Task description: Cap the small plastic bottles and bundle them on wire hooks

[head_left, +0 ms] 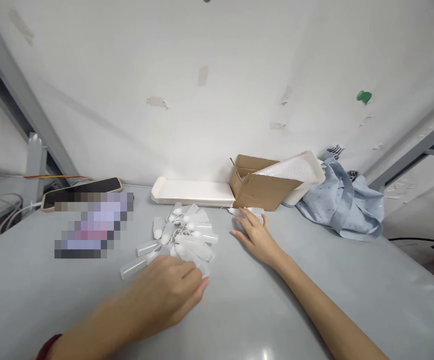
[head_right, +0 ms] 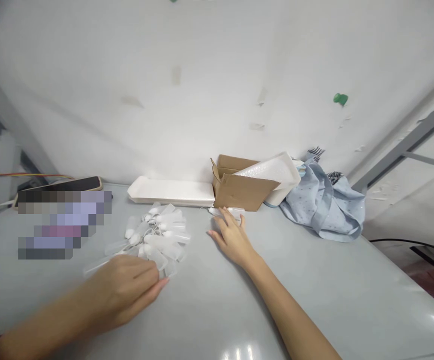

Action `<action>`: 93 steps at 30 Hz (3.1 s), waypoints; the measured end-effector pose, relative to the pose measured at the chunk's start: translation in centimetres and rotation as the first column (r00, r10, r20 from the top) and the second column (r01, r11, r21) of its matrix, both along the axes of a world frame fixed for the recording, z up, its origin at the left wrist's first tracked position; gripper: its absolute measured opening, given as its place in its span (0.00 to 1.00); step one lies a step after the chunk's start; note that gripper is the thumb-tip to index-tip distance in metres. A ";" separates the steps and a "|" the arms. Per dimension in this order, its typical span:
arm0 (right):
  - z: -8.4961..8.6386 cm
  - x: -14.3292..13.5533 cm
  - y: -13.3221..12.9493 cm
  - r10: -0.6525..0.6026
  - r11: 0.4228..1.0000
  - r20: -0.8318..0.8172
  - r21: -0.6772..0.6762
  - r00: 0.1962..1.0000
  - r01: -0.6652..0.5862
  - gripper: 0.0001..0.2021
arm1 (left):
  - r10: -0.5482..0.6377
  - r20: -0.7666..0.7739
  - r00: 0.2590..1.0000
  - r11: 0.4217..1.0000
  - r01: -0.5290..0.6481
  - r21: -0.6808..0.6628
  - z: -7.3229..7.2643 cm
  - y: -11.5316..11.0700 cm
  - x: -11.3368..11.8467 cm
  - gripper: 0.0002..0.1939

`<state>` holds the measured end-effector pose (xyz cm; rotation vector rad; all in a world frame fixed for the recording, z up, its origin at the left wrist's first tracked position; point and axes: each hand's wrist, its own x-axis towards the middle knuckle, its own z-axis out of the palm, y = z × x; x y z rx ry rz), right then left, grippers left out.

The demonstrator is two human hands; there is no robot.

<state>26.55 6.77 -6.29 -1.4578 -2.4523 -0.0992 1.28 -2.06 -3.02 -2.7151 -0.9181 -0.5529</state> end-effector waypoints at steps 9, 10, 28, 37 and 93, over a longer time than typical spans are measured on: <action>-1.0 0.2 0.7 0.033 0.994 -0.084 0.111 0.996 -0.023 0.14 | -0.022 -0.047 0.999 0.998 0.020 -0.052 -0.2 -0.5 0.6 0.18; -1.1 0.2 0.7 0.026 0.994 -0.087 0.112 0.996 -0.016 0.14 | -0.014 -0.046 0.999 0.999 0.012 -0.048 -0.2 -0.5 0.5 0.18; 2.1 -1.2 -2.2 0.044 0.996 -0.428 0.094 0.903 -0.004 0.03 | 0.106 0.140 0.984 0.994 -0.105 -0.016 -0.2 0.8 -0.2 0.18; 2.6 -2.8 -5.0 0.397 0.900 -0.351 0.331 0.848 -0.284 0.11 | 0.336 0.308 0.890 0.903 -0.211 -0.374 0.0 0.8 -0.2 0.13; 4.2 -3.6 -6.9 -0.102 0.827 -0.824 -0.382 0.557 -0.413 0.10 | 0.674 0.437 0.596 0.196 0.426 -0.883 2.1 1.0 0.3 0.11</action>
